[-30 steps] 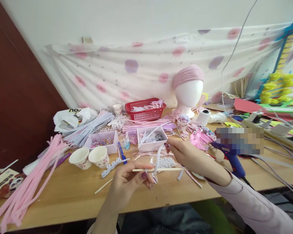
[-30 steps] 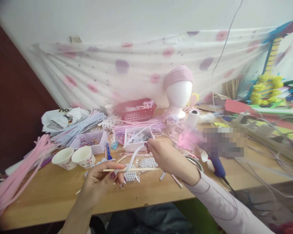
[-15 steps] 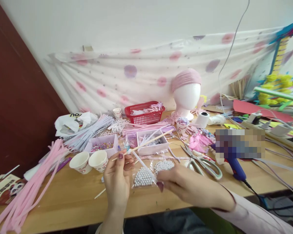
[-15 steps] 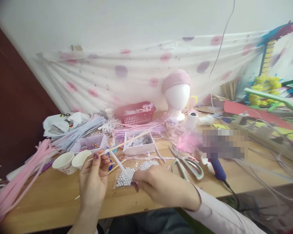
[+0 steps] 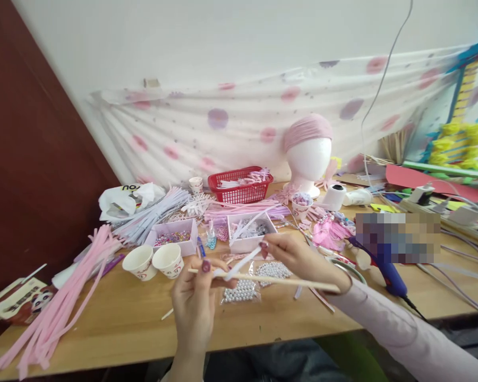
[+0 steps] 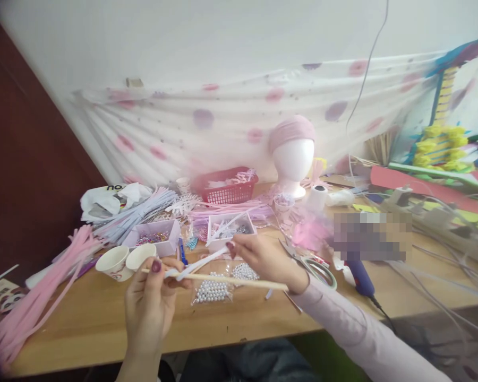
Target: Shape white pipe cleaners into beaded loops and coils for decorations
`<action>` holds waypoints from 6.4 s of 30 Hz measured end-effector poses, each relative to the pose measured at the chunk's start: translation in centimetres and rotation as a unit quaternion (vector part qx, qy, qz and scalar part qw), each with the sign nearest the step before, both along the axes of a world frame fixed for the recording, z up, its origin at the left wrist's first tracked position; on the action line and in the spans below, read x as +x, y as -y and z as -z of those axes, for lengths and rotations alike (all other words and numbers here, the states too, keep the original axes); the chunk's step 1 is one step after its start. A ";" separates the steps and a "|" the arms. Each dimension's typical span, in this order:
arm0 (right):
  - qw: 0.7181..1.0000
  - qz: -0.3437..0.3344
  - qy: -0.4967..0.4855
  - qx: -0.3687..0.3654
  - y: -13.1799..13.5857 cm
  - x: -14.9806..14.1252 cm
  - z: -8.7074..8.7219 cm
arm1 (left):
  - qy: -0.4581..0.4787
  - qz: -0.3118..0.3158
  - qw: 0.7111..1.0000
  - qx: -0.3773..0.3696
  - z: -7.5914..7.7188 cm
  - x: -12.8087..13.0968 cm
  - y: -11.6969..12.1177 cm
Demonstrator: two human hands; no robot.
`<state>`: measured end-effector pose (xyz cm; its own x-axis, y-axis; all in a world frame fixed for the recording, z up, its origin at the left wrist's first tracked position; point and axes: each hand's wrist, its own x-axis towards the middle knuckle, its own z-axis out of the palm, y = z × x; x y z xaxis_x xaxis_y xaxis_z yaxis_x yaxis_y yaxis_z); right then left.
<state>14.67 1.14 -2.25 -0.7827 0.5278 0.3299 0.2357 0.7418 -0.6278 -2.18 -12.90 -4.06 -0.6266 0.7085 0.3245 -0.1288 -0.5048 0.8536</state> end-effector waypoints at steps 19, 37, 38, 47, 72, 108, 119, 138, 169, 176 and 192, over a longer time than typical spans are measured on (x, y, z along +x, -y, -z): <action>0.999 -0.014 -0.017 0.039 1.0 0.2 -0.9 | 0.004 -0.088 0.996 0.003 -0.2 0.5 -0.4; 0.960 -0.063 0.150 0.226 5.6 1.2 0.2 | 0.055 -0.063 0.996 0.035 -0.4 0.6 -1.1; 0.958 -0.081 0.150 0.230 6.5 1.4 -0.1 | 0.040 -0.075 0.996 0.025 0.0 0.7 -1.3; 0.975 -0.032 0.081 0.206 2.7 1.8 -2.3 | 0.070 -0.028 0.996 0.037 -0.8 0.8 0.0; 0.985 -0.115 0.077 0.102 2.7 2.5 -3.1 | 0.074 -0.071 0.993 0.066 -1.2 0.7 0.7; 0.982 -0.054 -0.053 -0.175 6.9 1.6 -0.4 | 0.109 -0.166 0.979 0.050 1.1 2.5 -0.4; 0.838 0.101 -0.455 -0.283 7.7 -1.1 4.6 | 0.154 -0.065 0.985 -0.028 1.5 3.3 0.6; 0.821 0.232 -0.459 -0.246 9.4 -1.1 4.4 | 0.139 -0.039 0.989 0.025 1.2 3.5 0.6; 0.820 0.246 -0.482 -0.186 10.5 -1.0 4.9 | 0.176 0.104 0.978 -0.047 1.2 5.7 1.5; 0.851 0.174 -0.468 -0.161 10.4 -0.2 4.9 | 0.230 0.065 0.966 -0.098 -0.4 5.2 1.8; 0.799 0.081 -0.304 -0.512 9.3 0.0 3.4 | -0.050 0.150 0.987 0.035 0.1 1.1 1.5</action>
